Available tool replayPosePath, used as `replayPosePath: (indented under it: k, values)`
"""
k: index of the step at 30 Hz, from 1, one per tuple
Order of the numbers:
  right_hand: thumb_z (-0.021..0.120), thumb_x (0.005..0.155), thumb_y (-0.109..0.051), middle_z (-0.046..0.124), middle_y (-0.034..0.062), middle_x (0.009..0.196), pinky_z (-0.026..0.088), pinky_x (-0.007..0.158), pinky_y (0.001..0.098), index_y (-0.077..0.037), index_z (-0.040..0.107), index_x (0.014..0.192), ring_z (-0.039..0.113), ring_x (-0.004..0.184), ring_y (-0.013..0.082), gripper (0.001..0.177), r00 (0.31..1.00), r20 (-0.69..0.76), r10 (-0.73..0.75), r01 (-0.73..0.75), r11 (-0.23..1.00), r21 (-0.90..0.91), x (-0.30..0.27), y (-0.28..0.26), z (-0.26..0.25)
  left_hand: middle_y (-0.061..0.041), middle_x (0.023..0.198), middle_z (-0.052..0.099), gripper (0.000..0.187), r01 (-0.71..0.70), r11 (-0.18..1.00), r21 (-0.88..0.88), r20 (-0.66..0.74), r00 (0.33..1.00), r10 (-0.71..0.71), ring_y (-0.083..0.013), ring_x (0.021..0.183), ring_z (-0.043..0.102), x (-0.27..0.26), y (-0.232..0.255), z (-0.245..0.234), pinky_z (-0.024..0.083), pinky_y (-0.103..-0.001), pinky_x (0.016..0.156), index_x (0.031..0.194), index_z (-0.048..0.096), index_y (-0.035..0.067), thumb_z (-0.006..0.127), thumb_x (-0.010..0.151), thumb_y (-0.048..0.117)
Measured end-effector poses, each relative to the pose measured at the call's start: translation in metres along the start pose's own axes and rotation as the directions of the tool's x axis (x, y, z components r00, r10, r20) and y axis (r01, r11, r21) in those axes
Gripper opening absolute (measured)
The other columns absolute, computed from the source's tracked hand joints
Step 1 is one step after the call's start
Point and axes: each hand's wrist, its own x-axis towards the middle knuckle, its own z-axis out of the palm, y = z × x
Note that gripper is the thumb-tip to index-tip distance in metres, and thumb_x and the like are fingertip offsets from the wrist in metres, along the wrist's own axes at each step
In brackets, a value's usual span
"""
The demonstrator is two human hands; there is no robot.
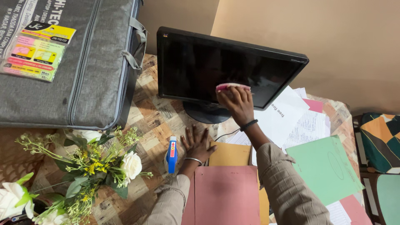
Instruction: The person wipes a flower vase with a cloth, then wipes a laptop bag and a computer monitor. The person uses a spray bottle and a cloth to clean the monitor surface.
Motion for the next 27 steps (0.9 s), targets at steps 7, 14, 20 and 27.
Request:
replayPosePath:
  k: [7, 14, 20, 27]
  values:
    - [0.076, 0.085, -0.014, 0.057, 0.0104, 0.141, 0.042, 0.112, 0.0541, -0.029, 0.064, 0.14, 0.053, 0.132, 0.0331, 0.058, 0.998, 0.057, 0.001, -0.002, 1.0, 0.014, -0.02, 0.001, 0.006, -0.024, 0.168, -0.02, 0.099, 0.01, 1.0, 0.03, -0.023, 1.0, -0.01, -0.0521, 0.15, -0.027, -0.002, -0.001, 0.006, -0.015, -0.075, 0.111, 0.165, 0.014, 0.03, 0.056, 0.086, 0.072]
    - [0.081, 0.084, -0.015, 0.057, 0.0106, 0.14, 0.044, 0.11, 0.0549, -0.031, 0.065, 0.139, 0.053, 0.132, 0.0337, 0.06, 0.999, 0.015, 0.041, -0.04, 0.999, -0.007, -0.019, 0.012, 0.002, -0.026, 0.168, -0.019, 0.101, -0.002, 0.998, 0.064, -0.031, 1.0, 0.004, -0.0537, 0.149, -0.026, 0.0, -0.001, 0.008, -0.015, -0.076, 0.111, 0.165, 0.014, 0.028, 0.058, 0.086, 0.072]
    - [0.085, 0.089, -0.015, 0.057, 0.0062, 0.142, 0.045, 0.112, 0.0516, -0.033, 0.067, 0.139, 0.054, 0.133, 0.0316, 0.056, 0.985, -0.095, 0.144, -0.15, 0.987, -0.052, -0.006, 0.04, -0.009, -0.026, 0.168, -0.017, 0.1, -0.004, 0.997, 0.073, -0.04, 0.999, 0.007, -0.054, 0.149, -0.025, 0.001, -0.002, 0.012, -0.015, -0.076, 0.111, 0.165, 0.013, 0.028, 0.056, 0.086, 0.073]
    - [0.08, 0.079, -0.018, 0.057, 0.0117, 0.138, 0.042, 0.11, 0.0588, -0.032, 0.065, 0.138, 0.053, 0.129, 0.0345, 0.062, 0.997, -0.038, 0.073, -0.074, 0.997, -0.033, -0.023, 0.021, 0.006, -0.026, 0.168, -0.018, 0.101, -0.006, 0.997, 0.08, -0.039, 0.999, 0.009, -0.0539, 0.149, -0.026, 0.0, -0.004, 0.013, -0.016, -0.077, 0.109, 0.165, 0.011, 0.03, 0.055, 0.085, 0.075]
